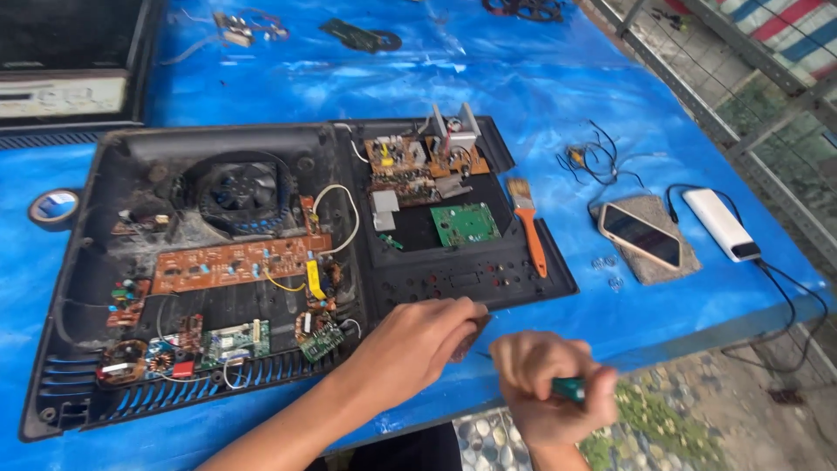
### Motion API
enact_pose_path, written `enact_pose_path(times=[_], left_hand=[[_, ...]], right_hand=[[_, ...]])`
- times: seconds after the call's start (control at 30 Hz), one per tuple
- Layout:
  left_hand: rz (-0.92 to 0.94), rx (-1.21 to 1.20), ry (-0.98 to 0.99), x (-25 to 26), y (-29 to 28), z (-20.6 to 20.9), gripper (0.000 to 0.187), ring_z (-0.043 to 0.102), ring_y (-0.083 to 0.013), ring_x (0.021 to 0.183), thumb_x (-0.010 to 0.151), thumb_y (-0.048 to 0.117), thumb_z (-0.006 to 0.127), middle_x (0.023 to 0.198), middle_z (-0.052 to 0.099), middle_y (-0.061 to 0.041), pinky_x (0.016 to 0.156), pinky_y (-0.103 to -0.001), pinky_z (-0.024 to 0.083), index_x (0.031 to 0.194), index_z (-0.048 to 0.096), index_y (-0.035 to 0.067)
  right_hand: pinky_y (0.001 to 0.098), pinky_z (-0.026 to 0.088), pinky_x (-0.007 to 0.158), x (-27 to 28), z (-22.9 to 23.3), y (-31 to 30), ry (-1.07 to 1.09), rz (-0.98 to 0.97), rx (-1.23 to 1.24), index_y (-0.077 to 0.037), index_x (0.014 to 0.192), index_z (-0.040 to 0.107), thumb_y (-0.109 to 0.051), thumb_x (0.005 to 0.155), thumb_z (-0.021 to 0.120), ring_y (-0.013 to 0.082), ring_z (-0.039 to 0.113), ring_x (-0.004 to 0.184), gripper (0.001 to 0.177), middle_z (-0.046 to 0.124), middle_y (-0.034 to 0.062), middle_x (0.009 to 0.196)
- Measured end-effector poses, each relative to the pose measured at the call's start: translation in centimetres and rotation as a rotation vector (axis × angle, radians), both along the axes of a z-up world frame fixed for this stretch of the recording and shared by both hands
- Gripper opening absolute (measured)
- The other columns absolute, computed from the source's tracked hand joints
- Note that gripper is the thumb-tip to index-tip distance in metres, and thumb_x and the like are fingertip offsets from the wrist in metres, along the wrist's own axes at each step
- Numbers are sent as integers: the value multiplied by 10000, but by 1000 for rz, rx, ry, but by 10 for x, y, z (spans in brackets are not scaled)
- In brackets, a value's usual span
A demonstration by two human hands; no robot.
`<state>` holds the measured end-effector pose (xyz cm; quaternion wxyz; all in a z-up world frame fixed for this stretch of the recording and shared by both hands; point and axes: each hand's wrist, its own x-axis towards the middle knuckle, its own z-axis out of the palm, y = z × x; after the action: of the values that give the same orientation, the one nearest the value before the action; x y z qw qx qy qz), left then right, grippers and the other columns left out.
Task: Inspecting and repairing the internal circuit board of an induction cooker using a screwdriver.
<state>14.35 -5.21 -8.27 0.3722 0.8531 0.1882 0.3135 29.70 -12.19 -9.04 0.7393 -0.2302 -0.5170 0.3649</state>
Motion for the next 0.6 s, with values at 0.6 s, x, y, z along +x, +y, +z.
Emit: enact_pose_path(times=[0.6], left_hand=[[82,-46,26,2,-2,5,169,776,-353,766,1026,81,567,840,745,-204,598,-361,654,1147,683,59]], right_hand=[[258,172,348,14,-32,5,123,-155,23,-182,485,331,-622,1047,301,113,140,334,715,168,-37,412]])
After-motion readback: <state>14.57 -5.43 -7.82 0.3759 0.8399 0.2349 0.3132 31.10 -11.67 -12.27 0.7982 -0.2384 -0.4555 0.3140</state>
